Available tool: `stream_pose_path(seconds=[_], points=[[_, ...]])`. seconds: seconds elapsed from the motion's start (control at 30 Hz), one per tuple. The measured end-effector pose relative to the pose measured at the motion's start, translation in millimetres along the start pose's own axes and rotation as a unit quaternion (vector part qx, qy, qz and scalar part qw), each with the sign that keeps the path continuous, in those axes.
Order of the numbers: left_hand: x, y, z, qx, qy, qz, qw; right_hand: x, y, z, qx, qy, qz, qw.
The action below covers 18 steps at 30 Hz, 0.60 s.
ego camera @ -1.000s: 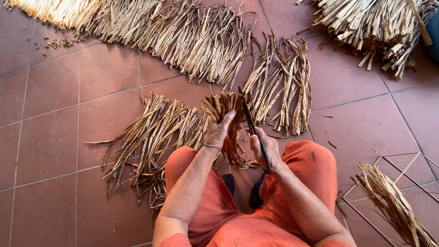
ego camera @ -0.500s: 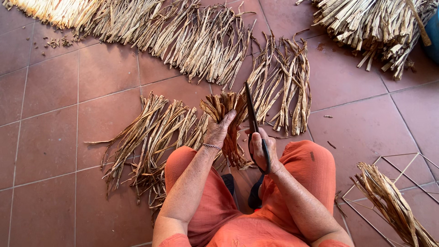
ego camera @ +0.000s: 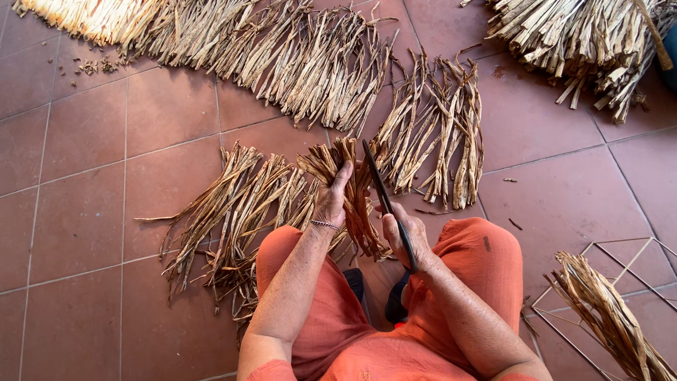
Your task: The person sits on a tiled floor and uses shears to trim bundles of dried plant strips. They repeatedly gather strips, align them, cut the ends, and place the trimmed bundles into a wire frame. The process continues with multiple bundles throughout the clip.
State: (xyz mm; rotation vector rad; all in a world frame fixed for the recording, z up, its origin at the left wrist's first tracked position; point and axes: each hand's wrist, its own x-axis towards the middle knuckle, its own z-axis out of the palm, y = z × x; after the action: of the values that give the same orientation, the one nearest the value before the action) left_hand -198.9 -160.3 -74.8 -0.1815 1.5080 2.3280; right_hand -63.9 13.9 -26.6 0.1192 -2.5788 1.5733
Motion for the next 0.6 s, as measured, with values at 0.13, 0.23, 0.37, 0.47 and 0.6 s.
stream_pose_path(seconds=[0.13, 0.23, 0.37, 0.47, 0.6], points=[[-10, 6, 4, 0.020, -0.006, 0.032, 0.999, 0, 0, -3, -0.016, -0.001, -0.015, 1.000], [-20, 17, 14, 0.102, 0.008, 0.094, 0.990, 1, 0, -5, -0.031, 0.018, -0.030, 0.999], [-29, 27, 23, 0.100, 0.018, 0.096, 0.990, 2, -1, -9, -0.060, 0.017, -0.005, 0.998], [-32, 27, 22, 0.123, 0.023, 0.105, 0.987, 4, -3, -10, -0.090, 0.022, 0.002, 0.996], [-25, 21, 20, 0.114, 0.033, 0.116, 0.986, 7, -3, -10, -0.134, 0.020, 0.035, 0.990]])
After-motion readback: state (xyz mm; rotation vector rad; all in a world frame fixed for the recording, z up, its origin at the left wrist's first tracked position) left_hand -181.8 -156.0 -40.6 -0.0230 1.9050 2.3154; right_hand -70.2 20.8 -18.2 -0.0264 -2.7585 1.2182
